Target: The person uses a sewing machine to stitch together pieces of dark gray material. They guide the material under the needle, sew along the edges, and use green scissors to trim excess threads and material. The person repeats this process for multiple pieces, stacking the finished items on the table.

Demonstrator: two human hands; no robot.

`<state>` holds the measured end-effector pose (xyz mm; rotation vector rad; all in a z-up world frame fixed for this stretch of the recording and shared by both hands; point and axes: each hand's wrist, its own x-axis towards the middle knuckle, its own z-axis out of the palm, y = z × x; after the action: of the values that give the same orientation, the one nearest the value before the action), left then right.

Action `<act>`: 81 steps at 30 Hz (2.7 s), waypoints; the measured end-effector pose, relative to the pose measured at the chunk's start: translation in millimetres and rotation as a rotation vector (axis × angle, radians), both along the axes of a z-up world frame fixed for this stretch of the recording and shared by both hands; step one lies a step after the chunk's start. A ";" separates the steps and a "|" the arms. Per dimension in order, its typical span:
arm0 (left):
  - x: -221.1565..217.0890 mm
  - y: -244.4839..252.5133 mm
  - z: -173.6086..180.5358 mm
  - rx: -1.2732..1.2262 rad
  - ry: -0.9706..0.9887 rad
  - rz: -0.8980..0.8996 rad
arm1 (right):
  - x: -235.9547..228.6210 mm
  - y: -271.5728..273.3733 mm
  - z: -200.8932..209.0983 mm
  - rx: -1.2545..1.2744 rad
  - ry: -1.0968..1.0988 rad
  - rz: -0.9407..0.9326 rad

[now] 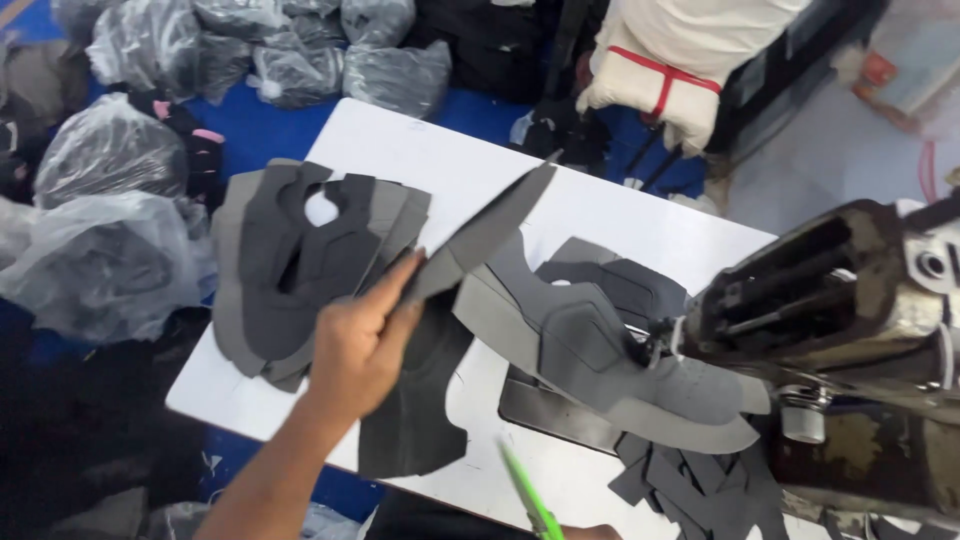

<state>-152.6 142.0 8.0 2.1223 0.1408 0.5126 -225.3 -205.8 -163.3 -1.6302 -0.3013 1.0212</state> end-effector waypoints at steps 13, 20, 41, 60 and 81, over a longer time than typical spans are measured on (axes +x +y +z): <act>-42.3 -13.3 -17.2 0.208 -0.260 -0.077 | -5.0 66.6 49.8 1.202 0.423 -0.255; -50.1 -14.3 -22.9 0.165 -0.224 -0.102 | 3.1 73.4 78.2 0.982 0.534 -0.010; -48.9 -20.2 -20.2 0.166 -0.304 -0.082 | -11.8 91.6 45.5 0.727 0.147 -0.202; -5.2 -47.3 -7.5 -0.004 0.157 -0.218 | 23.5 -18.2 3.3 -1.155 -0.377 0.212; 41.7 -155.6 -70.6 -1.196 0.664 -0.362 | 62.4 -19.2 144.0 -0.637 -1.521 -0.348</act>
<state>-110.9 -13.6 -62.6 1.0057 0.3270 -0.4487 -162.9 -225.0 -19.3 -2.6616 -0.6710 -0.6526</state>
